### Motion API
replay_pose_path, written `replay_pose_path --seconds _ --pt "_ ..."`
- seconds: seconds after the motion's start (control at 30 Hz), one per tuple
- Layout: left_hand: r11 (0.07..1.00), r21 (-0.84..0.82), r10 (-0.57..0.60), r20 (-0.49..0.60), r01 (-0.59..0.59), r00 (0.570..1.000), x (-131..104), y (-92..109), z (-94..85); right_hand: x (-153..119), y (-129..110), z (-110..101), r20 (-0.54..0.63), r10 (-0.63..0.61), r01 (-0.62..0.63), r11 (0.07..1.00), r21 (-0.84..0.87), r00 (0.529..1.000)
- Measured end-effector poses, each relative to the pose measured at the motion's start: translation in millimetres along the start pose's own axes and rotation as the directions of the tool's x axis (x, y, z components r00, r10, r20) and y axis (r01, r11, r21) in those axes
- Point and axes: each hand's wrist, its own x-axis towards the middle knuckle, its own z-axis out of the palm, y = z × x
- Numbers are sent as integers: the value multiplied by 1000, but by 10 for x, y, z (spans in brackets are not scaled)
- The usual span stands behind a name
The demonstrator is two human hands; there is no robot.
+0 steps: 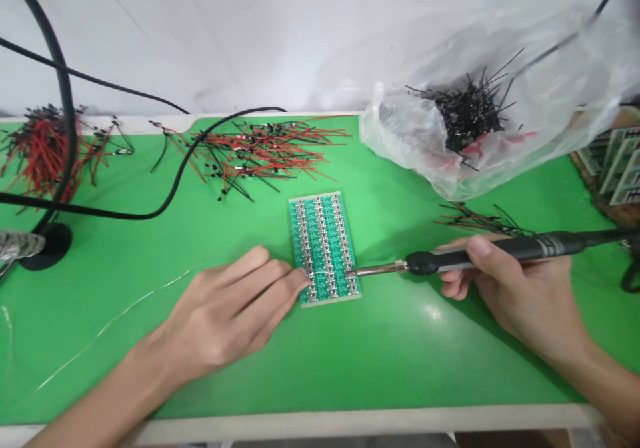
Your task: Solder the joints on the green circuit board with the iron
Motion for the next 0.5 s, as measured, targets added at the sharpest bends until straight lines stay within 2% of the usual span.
replay_pose_path --seconds 0.5 --pt "1000 28 -6 -8 6 1000 -12 -24 -9 -22 -8 17 2 -4 4 1000 -5 1000"
